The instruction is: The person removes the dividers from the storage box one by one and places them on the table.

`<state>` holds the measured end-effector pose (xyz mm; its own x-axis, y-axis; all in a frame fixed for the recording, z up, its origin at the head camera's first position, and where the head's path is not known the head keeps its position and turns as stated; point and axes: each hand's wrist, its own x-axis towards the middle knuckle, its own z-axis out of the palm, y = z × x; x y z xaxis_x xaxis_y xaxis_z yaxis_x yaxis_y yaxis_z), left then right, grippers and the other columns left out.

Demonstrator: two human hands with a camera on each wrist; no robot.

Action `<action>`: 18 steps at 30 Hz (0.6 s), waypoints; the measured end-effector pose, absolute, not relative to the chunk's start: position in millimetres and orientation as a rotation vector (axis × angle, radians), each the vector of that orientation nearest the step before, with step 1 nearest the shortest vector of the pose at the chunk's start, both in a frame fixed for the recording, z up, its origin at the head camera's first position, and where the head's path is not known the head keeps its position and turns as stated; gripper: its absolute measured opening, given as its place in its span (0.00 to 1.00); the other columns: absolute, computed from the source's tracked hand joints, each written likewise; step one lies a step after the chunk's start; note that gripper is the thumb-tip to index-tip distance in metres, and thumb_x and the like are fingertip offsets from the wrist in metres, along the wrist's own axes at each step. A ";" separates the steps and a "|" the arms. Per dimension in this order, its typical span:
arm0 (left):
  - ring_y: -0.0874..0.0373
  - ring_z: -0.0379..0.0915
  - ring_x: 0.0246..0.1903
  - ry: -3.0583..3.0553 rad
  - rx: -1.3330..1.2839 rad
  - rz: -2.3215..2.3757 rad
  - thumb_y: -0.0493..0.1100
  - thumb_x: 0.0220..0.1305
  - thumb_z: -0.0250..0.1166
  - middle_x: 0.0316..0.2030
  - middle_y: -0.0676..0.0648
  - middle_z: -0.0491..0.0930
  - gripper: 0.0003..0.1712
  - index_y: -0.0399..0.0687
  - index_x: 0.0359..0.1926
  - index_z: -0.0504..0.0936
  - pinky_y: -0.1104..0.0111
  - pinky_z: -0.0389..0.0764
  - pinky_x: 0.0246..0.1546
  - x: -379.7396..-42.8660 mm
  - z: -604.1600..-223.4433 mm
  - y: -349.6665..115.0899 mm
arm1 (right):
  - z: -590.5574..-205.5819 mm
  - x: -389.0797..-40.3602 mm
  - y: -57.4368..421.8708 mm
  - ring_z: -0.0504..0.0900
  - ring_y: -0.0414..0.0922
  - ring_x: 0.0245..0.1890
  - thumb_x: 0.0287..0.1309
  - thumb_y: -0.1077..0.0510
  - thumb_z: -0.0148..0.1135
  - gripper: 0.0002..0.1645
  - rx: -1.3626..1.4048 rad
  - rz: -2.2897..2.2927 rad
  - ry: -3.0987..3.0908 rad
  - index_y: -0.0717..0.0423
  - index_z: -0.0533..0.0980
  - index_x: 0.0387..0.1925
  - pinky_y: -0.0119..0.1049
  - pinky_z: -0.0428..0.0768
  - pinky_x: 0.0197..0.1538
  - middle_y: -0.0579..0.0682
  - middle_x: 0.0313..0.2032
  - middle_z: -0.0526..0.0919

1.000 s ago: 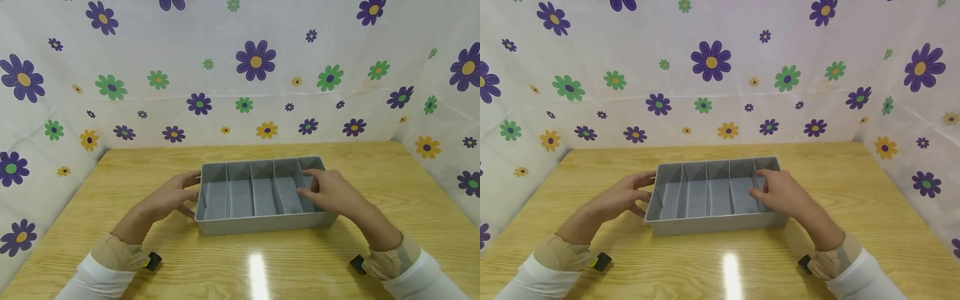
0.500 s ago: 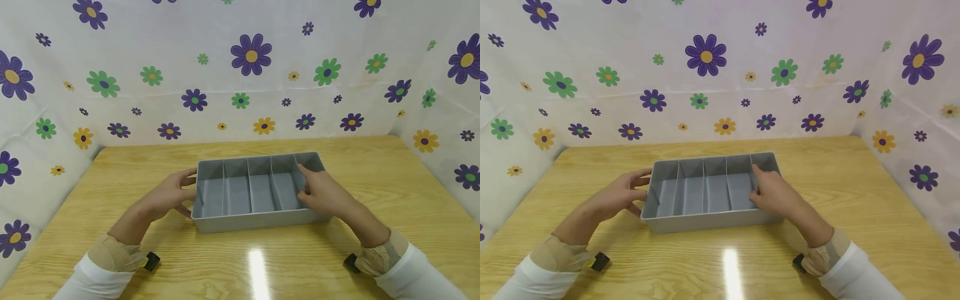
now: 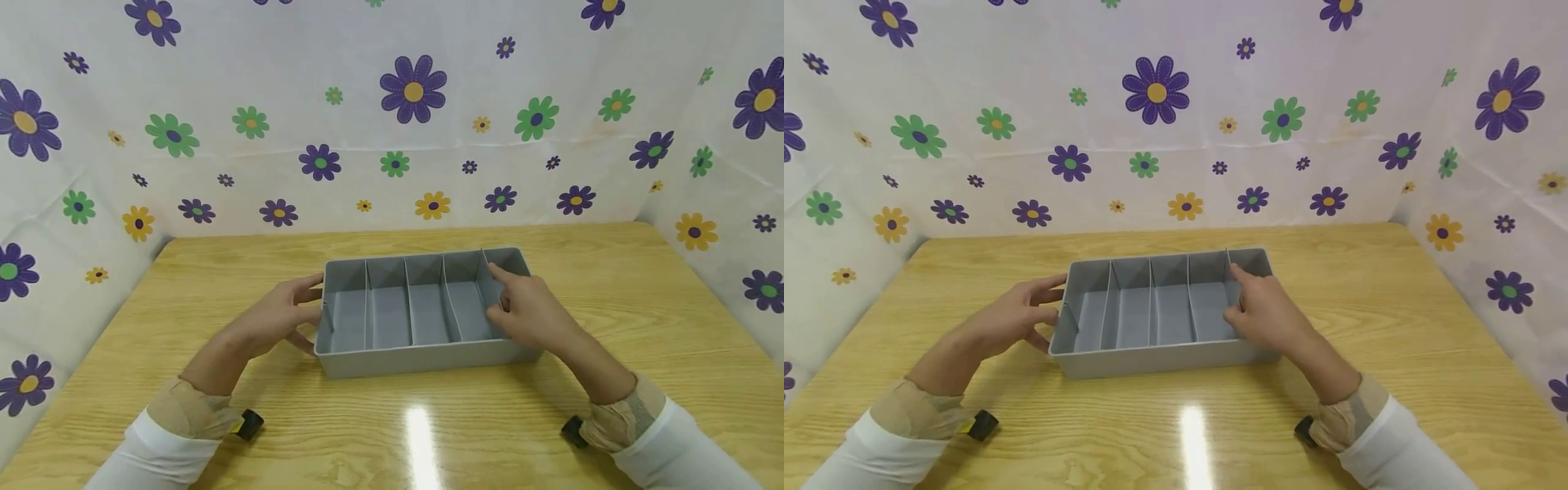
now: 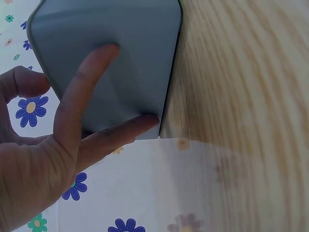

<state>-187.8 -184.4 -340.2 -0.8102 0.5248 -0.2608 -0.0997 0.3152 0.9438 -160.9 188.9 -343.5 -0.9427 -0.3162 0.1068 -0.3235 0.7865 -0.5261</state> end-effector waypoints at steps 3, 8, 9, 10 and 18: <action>0.37 0.71 0.53 2.046 0.380 1.533 0.45 0.64 0.59 0.70 0.49 0.55 0.37 0.60 0.71 0.54 0.48 0.82 0.33 -187.9 -340.7 -185.5 | -344.0 -161.5 189.2 0.51 0.36 0.11 0.46 0.67 0.51 0.41 0.510 0.904 -2.935 0.65 0.58 0.67 0.26 0.52 0.16 0.40 0.09 0.57; 0.37 0.70 0.54 2.044 0.381 1.527 0.46 0.64 0.58 0.70 0.49 0.54 0.37 0.59 0.71 0.53 0.48 0.82 0.34 -187.8 -340.5 -186.1 | -343.1 -162.1 190.0 0.51 0.36 0.11 0.45 0.67 0.51 0.41 0.488 0.951 -2.905 0.65 0.60 0.66 0.26 0.53 0.16 0.40 0.09 0.57; 0.37 0.70 0.55 2.043 0.380 1.528 0.46 0.64 0.58 0.70 0.49 0.54 0.37 0.59 0.71 0.53 0.48 0.82 0.34 -188.0 -340.5 -186.2 | -342.5 -162.1 190.5 0.51 0.36 0.11 0.45 0.67 0.51 0.40 0.483 0.960 -2.891 0.65 0.61 0.65 0.26 0.53 0.16 0.40 0.09 0.58; 0.38 0.69 0.55 2.044 0.380 1.527 0.46 0.64 0.58 0.70 0.49 0.53 0.37 0.59 0.71 0.53 0.48 0.82 0.34 -188.3 -340.3 -186.0 | -342.0 -162.2 191.0 0.52 0.36 0.11 0.45 0.67 0.51 0.40 0.478 0.972 -2.877 0.65 0.62 0.65 0.26 0.53 0.16 0.40 0.09 0.58; 0.38 0.68 0.56 2.045 0.373 1.523 0.45 0.64 0.59 0.71 0.49 0.53 0.38 0.60 0.72 0.52 0.49 0.82 0.34 -188.3 -340.1 -185.8 | -336.6 -161.3 194.4 0.53 0.35 0.11 0.46 0.68 0.52 0.38 0.388 1.155 -2.785 0.60 0.65 0.64 0.27 0.54 0.15 0.42 0.09 0.59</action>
